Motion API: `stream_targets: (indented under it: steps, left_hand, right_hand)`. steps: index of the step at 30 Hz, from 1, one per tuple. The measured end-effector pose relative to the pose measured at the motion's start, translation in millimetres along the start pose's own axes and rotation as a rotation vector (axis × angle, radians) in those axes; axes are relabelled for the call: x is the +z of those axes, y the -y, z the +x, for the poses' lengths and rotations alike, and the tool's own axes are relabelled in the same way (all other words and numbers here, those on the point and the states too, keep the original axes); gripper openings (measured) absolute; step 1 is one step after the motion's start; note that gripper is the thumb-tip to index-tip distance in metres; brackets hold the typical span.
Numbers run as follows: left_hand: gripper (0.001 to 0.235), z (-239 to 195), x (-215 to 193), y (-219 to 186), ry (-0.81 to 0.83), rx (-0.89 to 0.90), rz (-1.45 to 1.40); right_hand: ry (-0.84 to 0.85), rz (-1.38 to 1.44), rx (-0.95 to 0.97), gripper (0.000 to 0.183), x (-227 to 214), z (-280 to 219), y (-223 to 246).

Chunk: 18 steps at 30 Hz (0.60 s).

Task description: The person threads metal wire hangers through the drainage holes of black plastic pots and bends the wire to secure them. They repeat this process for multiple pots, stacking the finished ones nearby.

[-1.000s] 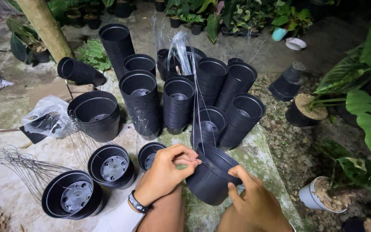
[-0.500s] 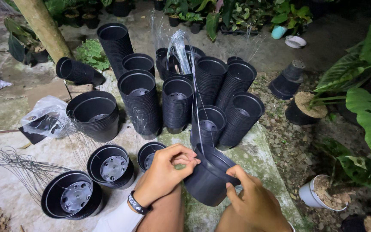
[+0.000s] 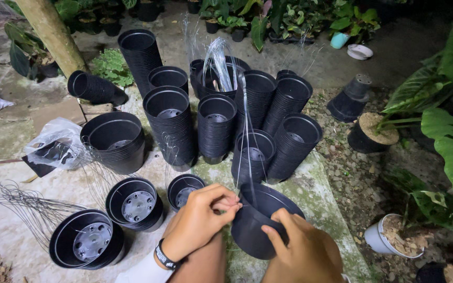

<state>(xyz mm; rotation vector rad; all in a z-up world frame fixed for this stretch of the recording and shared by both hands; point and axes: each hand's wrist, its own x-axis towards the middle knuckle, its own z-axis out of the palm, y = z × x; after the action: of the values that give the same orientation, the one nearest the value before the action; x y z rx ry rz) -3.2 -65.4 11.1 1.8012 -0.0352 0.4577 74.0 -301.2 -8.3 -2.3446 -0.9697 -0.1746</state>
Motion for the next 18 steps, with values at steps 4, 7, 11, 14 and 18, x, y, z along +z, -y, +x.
stream_targets:
  steps: [4, 7, 11, 14, 18]
  left_hand:
    - [0.011, -5.5, 2.6, 0.7, -0.037, -0.002, 0.043]
    - [0.009, -5.0, 7.5, 2.4, -0.069, -0.001, -0.008]
    - [0.009, -7.1, 7.7, 4.4, -0.060, -0.051, 0.005]
    - [0.008, -7.5, 5.4, 6.6, -0.044, -0.073, -0.026]
    - [0.008, -6.6, 4.5, 8.4, -0.017, -0.136, -0.107]
  right_hand:
    - [-0.033, 0.086, -0.129, 0.022, 9.8, -3.1, -1.2]
    - [-0.042, 0.088, -0.154, 0.022, 10.7, -3.0, 0.9]
    - [-0.008, 0.127, -0.118, 0.019, 10.4, -4.1, 2.7]
    - [0.000, 0.168, -0.092, 0.019, 12.7, -6.9, 3.2]
    - [0.014, 0.202, -0.154, 0.019, 16.0, -8.3, -0.7]
